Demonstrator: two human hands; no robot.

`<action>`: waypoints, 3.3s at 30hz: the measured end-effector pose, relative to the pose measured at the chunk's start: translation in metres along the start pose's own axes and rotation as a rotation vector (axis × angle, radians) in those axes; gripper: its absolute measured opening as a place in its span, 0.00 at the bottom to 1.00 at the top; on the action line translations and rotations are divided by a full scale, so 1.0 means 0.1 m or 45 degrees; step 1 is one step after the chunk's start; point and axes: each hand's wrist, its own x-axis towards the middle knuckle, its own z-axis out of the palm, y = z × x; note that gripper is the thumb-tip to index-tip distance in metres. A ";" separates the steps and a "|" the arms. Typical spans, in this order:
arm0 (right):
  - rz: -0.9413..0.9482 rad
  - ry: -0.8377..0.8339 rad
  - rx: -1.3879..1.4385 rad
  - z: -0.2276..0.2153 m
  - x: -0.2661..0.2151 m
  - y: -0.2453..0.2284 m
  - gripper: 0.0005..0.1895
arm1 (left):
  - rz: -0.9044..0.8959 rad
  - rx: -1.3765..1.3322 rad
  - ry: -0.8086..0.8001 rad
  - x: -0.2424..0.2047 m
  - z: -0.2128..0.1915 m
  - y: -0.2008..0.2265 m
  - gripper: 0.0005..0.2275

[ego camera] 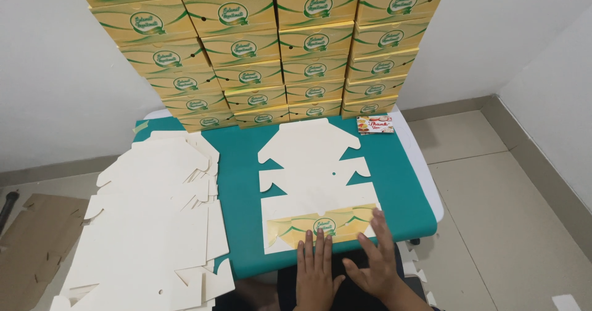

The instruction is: The person assembles flat cardboard pieces into small boxes by folding the sides and tucking the flaps. They place a small packet inside each box, close the lid, and stack the finished boxes. The person repeats this process for multiple boxes.

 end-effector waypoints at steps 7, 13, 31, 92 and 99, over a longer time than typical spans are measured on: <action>-0.043 0.177 0.088 0.05 -0.09 0.11 0.30 | 0.000 0.001 0.018 0.00 0.03 -0.01 0.60; 0.112 -0.179 0.047 0.08 0.15 -0.09 0.29 | -0.003 -0.003 -0.007 -0.04 0.10 0.03 0.56; 0.073 -0.503 -0.613 0.37 -0.66 0.31 0.26 | 0.009 -0.070 -0.072 -0.38 0.23 -0.47 0.54; 0.311 -0.393 -0.421 0.42 -0.27 0.71 0.15 | -0.011 -0.172 -0.200 0.20 0.27 -0.46 0.47; -0.101 -0.464 -0.396 0.67 -0.19 0.28 0.15 | -0.025 -0.061 -0.272 0.15 0.23 -0.36 0.50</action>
